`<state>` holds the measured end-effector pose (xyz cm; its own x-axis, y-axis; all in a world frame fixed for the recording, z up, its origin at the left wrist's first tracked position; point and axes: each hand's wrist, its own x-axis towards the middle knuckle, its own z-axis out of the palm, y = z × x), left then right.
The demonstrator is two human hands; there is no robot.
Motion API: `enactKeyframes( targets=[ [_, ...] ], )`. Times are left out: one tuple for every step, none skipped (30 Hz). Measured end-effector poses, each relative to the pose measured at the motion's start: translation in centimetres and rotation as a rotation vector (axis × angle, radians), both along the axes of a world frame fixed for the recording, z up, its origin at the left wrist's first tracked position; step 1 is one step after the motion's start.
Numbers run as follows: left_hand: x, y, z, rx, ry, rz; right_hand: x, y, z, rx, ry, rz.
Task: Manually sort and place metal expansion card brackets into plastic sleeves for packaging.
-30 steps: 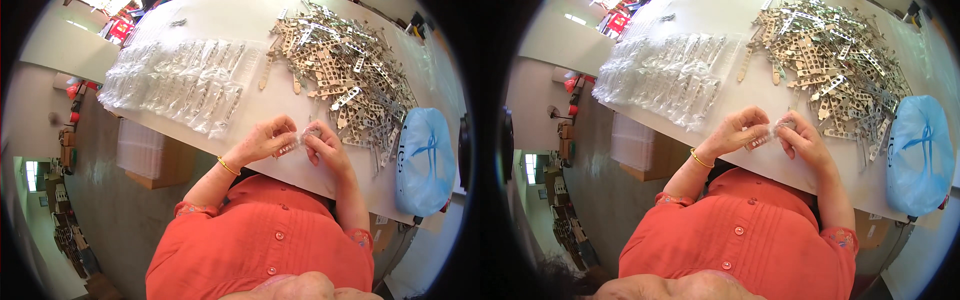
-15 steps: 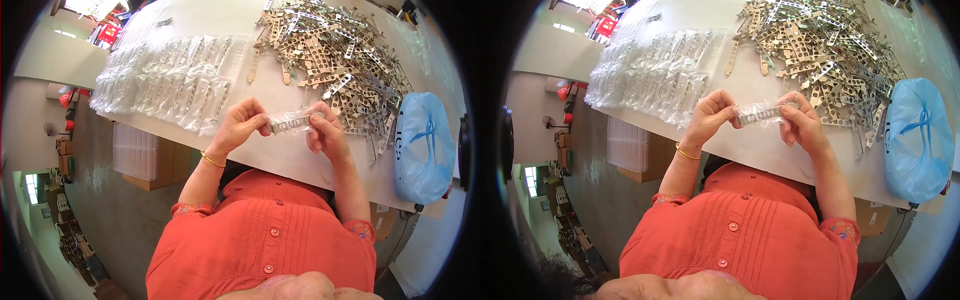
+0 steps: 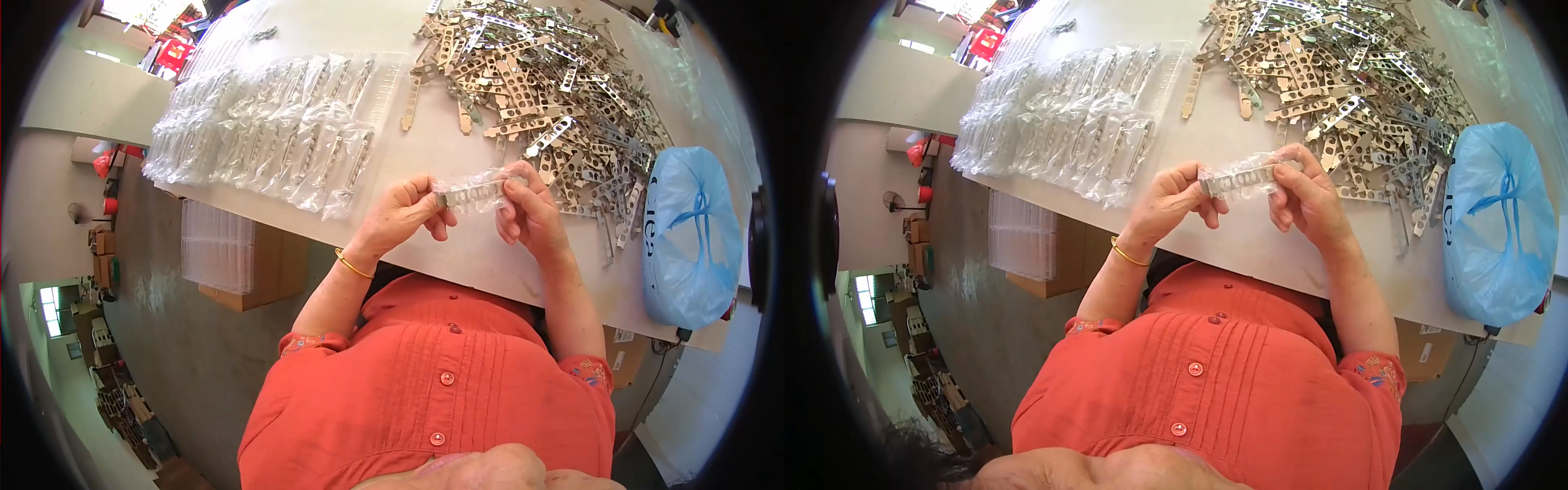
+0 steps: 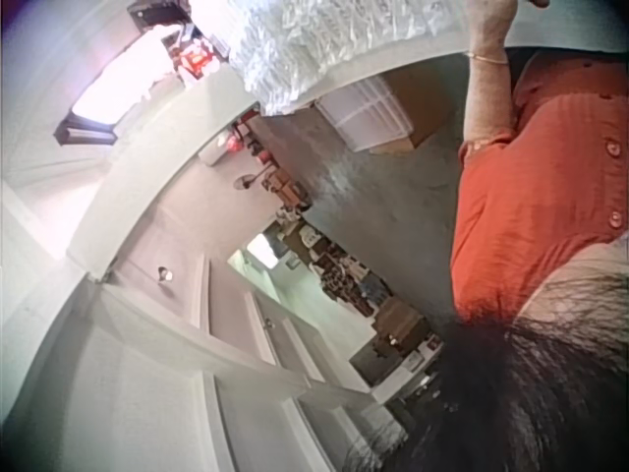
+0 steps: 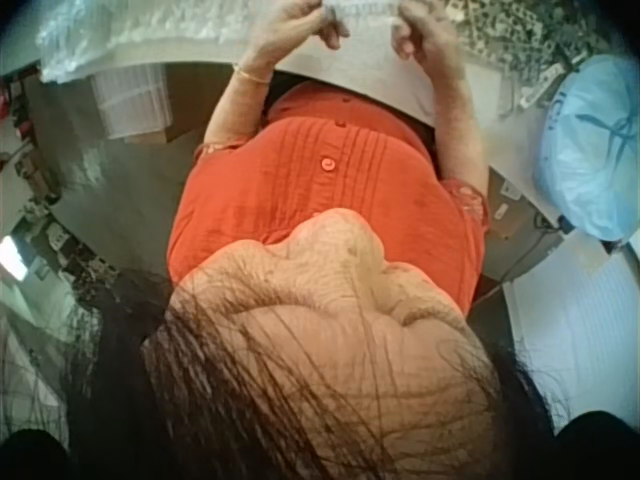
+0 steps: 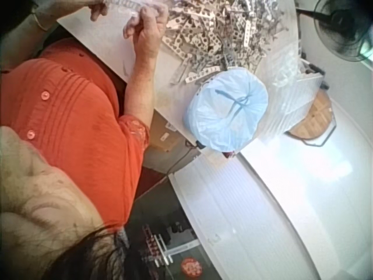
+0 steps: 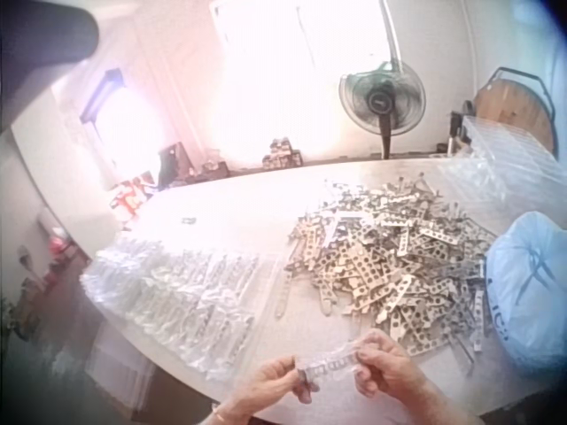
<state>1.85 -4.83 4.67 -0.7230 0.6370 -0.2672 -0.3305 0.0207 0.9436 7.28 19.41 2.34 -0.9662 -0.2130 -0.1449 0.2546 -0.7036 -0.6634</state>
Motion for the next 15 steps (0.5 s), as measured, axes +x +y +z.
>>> enactKeyframes(
  targets=[
    [0.1, 0.0, 0.2, 0.0, 0.0, 0.0, 0.0, 0.0, -0.1, -0.002, 0.0, -0.007],
    [0.2, 0.1, 0.5, -0.023, -0.002, -0.012, -0.1, 0.0, -0.1, -0.004, -0.001, -0.014],
    [0.3, 0.1, 0.7, -0.046, -0.003, -0.024, -0.1, 0.0, -0.3, -0.005, 0.0, -0.013],
    [0.3, 0.1, 0.8, -0.046, -0.003, -0.026, -0.2, 0.0, -0.4, 0.015, 0.015, -0.025],
    [0.2, -0.1, 0.9, -0.079, -0.011, -0.002, -0.2, 0.0, -0.4, 0.035, 0.029, -0.036],
    [0.2, -0.3, 1.1, -0.113, -0.02, 0.022, -0.1, 0.0, -0.3, 0.035, 0.03, -0.038],
    [0.1, -0.5, 1.3, -0.114, -0.019, 0.022, -0.1, 0.0, -0.2, 0.053, 0.021, -0.042],
    [0.0, -0.8, 1.6, -0.11, -0.013, 0.034, 0.0, -0.1, -0.2, 0.071, 0.012, -0.046],
    [0.0, -0.9, 1.7, -0.106, -0.007, 0.046, 0.0, -0.1, -0.2, 0.071, 0.012, -0.047],
    [0.0, -1.1, 1.9, -0.107, -0.006, 0.047, 0.0, -0.1, -0.2, 0.099, 0.024, -0.037],
    [0.0, -1.2, 2.0, -0.118, 0.025, 0.066, 0.0, -0.1, -0.2, 0.128, 0.035, -0.027],
    [0.0, -1.3, 2.1, -0.13, 0.057, 0.084, 0.0, -0.2, -0.3, 0.127, 0.036, -0.028],
    [0.0, -1.3, 2.1, -0.13, 0.057, 0.083, 0.0, -0.3, -0.3, 0.158, 0.053, -0.033],
    [-0.1, -1.3, 2.2, -0.133, 0.087, 0.124, 0.1, -0.4, -0.4, 0.188, 0.07, -0.038],
    [-0.1, -1.3, 2.2, -0.137, 0.116, 0.164, 0.1, -0.5, -0.3, 0.189, 0.07, -0.04]
  ],
)
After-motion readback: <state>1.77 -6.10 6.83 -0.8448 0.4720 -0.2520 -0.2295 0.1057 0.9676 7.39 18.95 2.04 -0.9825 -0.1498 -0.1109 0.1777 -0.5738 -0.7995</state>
